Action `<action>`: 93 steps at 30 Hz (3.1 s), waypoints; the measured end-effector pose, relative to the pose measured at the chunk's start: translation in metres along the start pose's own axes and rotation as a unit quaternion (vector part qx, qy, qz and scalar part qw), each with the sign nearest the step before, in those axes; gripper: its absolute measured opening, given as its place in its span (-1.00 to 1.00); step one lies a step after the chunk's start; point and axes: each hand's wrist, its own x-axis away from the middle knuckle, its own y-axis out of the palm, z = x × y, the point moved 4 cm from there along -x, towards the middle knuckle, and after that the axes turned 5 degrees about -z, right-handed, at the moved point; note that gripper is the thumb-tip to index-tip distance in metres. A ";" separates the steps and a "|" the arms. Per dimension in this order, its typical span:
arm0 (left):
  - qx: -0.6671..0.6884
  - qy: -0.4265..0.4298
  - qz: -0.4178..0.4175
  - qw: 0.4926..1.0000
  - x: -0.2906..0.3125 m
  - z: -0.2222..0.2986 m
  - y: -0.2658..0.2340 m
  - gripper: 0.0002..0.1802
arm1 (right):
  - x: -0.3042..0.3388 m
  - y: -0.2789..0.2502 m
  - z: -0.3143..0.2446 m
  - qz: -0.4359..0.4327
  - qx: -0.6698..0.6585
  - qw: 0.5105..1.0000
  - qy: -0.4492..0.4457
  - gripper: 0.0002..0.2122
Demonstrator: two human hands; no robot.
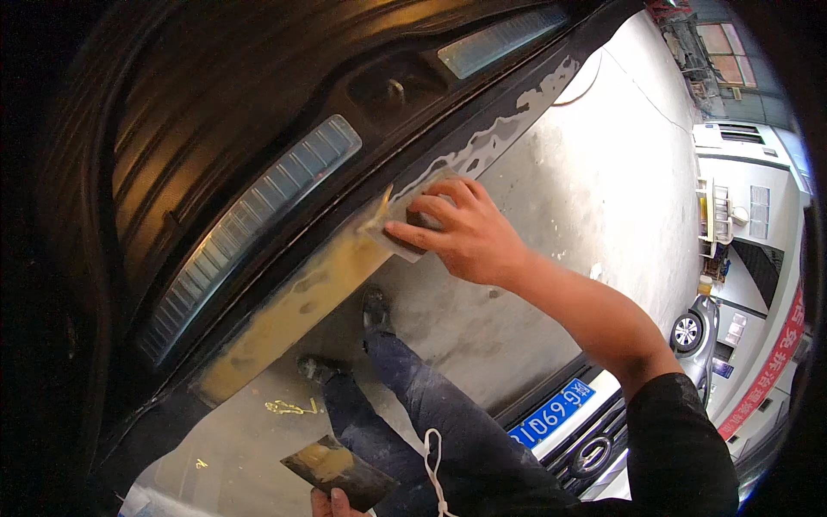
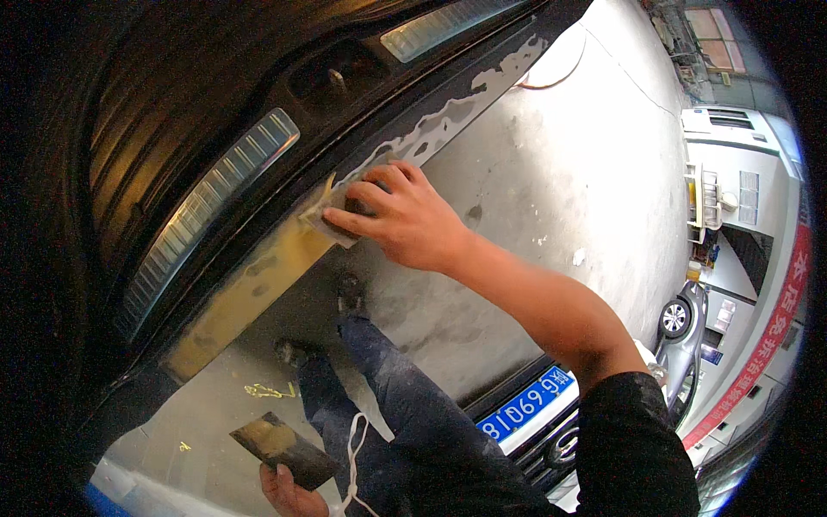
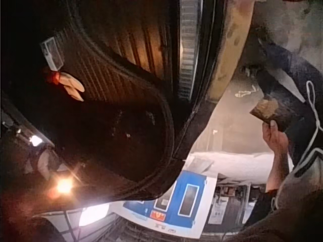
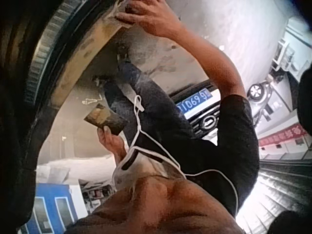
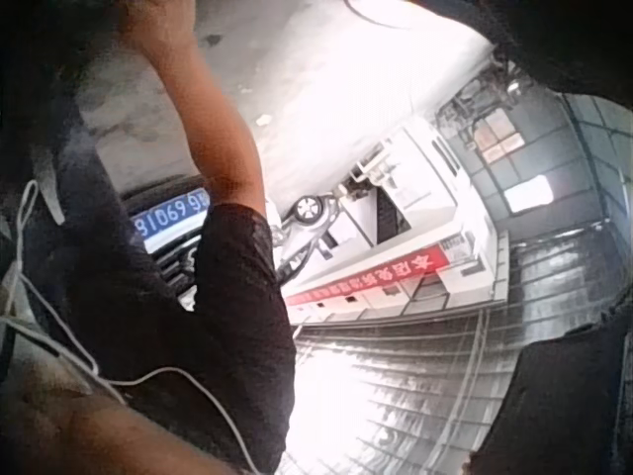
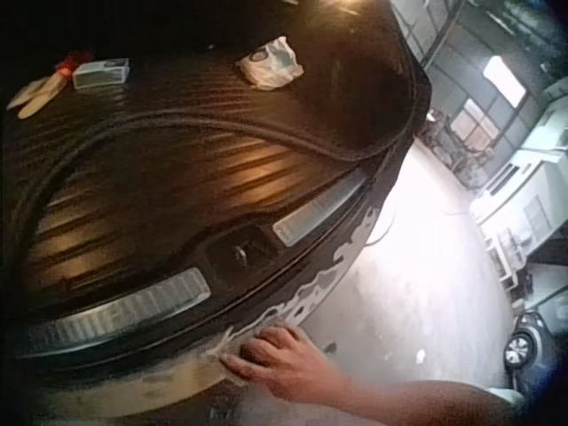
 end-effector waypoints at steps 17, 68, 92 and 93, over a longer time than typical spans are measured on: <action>0.028 0.004 0.003 1.000 -0.006 0.002 0.029 -0.67 | 0.001 0.035 -0.037 -0.040 -0.024 0.998 -0.044 -0.43; 0.071 0.087 -0.042 0.993 -0.044 0.024 0.166 -0.34 | 0.028 -0.020 0.104 -0.033 -0.001 0.999 -0.040 -0.36; 0.107 0.088 -0.004 0.990 -0.042 0.032 0.202 -0.35 | 0.080 0.033 0.070 -0.205 -0.097 0.974 0.007 -0.32; 0.100 0.078 -0.006 0.992 -0.040 0.038 0.208 -0.36 | 0.086 0.029 0.081 -0.182 -0.067 0.981 -0.011 -0.45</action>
